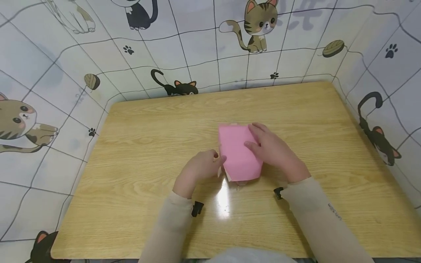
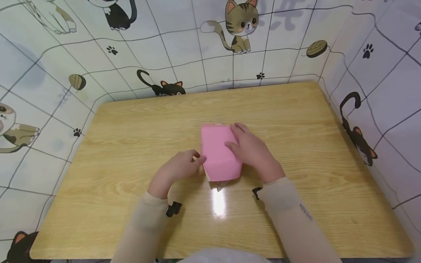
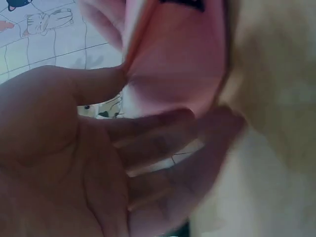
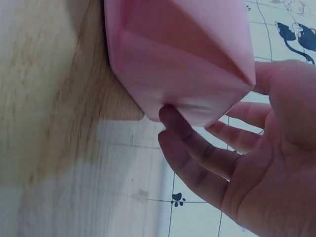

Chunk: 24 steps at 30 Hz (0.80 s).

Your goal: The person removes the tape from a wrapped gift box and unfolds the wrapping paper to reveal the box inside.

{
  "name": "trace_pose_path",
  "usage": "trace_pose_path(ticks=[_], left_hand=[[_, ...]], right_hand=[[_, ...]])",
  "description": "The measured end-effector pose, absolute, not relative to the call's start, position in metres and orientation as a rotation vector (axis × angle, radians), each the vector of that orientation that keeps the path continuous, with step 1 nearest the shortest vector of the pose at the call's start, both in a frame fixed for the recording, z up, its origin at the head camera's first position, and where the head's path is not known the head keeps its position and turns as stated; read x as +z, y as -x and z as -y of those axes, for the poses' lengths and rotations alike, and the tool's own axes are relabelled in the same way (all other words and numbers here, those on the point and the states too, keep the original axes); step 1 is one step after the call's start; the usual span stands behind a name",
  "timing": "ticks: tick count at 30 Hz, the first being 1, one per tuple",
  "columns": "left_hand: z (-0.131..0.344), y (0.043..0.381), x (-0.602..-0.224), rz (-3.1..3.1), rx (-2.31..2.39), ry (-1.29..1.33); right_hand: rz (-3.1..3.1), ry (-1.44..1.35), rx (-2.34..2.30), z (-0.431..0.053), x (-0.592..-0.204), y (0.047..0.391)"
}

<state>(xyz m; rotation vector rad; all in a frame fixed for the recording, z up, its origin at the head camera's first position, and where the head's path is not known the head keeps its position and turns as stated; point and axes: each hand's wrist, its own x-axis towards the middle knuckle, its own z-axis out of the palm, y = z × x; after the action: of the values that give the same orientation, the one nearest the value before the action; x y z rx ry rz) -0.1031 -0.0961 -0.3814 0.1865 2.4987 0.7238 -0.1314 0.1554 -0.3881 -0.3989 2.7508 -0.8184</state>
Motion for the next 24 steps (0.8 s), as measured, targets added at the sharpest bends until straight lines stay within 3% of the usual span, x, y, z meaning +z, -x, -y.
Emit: trace_pose_path(ticks=[13, 24], left_hand=[[0.092, 0.099, -0.392, -2.624, 0.954, -0.148], [0.09, 0.129, -0.395, -2.81, 0.908, -0.135]], right_hand=[[-2.749, 0.222, -0.738, -0.166, -0.389, 0.13], [-2.742, 0.175, -0.734, -0.169, -0.386, 0.11]])
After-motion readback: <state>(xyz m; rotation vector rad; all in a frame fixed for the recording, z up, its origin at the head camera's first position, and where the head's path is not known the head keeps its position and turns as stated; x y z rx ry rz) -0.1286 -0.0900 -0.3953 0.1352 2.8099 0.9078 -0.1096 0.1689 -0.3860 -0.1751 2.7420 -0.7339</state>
